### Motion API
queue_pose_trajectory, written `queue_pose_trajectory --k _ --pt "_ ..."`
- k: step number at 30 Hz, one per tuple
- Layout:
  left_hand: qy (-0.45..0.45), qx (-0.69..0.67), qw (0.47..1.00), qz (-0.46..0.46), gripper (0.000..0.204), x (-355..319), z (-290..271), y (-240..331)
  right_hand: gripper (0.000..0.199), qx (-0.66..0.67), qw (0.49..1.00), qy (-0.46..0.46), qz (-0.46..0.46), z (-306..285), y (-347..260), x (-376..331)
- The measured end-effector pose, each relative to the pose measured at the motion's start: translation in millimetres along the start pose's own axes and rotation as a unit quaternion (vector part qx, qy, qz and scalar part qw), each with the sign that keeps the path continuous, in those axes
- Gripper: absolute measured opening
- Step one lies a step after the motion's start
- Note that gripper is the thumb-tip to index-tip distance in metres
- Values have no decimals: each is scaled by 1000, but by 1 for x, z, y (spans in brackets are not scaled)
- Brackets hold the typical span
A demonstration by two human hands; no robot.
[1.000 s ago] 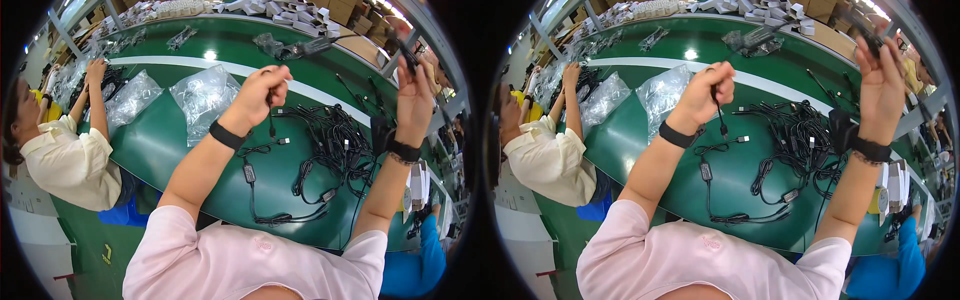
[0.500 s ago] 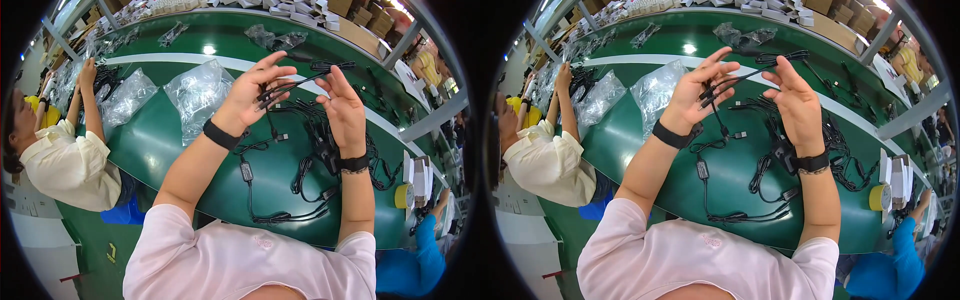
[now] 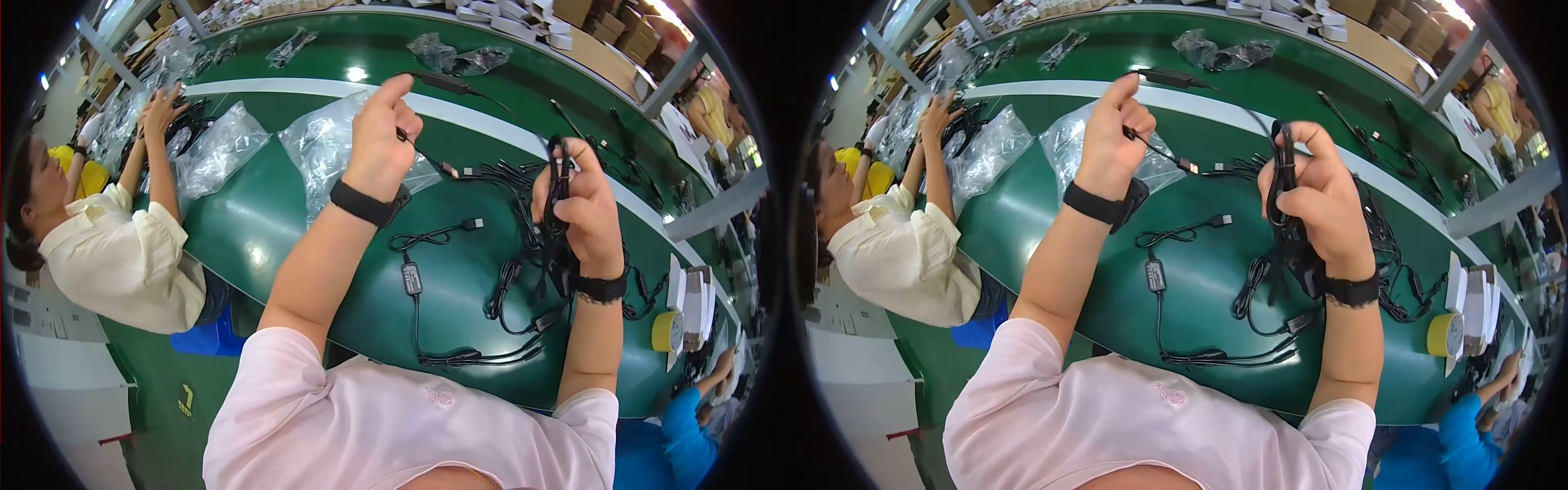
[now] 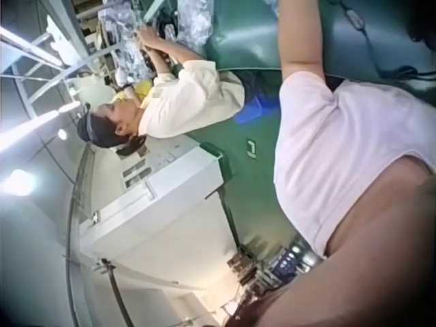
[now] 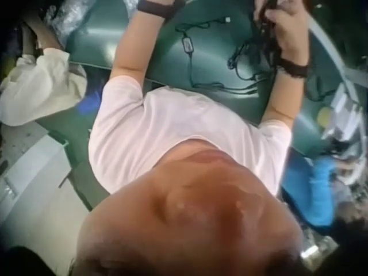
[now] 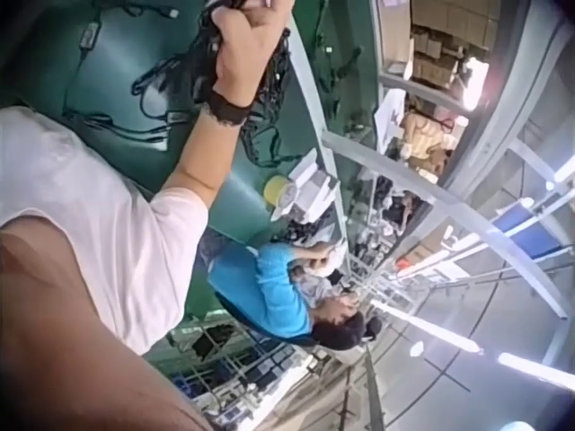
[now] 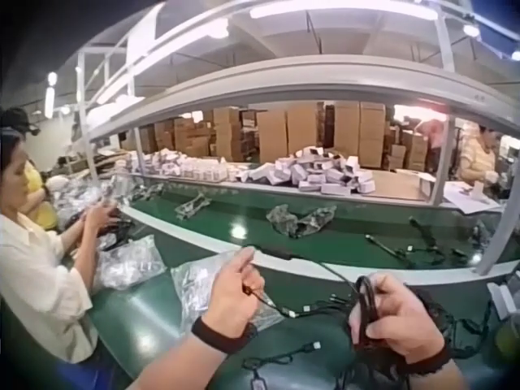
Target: The person packages power cables by hand, coiling each cable and sliding it into a plastic bag before setting it aside on the assembly line.
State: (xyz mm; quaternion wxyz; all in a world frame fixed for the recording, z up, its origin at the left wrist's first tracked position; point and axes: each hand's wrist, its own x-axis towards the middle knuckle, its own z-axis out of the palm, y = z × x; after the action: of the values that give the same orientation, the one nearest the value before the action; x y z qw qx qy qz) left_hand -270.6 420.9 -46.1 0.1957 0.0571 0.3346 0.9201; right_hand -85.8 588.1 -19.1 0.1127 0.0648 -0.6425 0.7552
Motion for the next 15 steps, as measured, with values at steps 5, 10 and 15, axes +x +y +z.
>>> queue_pose_trajectory --k 5,10,15 --pt "9 -173 984 -34 25 -6 9 36 46 -95 988 -6 120 6 19 6" --pt "-69 -277 957 -55 22 -11 5 43 46 -40 993 17 113 14 54 12" --pt "-19 -242 968 -66 31 -11 10 31 33 226 967 93 72 14 70 17"
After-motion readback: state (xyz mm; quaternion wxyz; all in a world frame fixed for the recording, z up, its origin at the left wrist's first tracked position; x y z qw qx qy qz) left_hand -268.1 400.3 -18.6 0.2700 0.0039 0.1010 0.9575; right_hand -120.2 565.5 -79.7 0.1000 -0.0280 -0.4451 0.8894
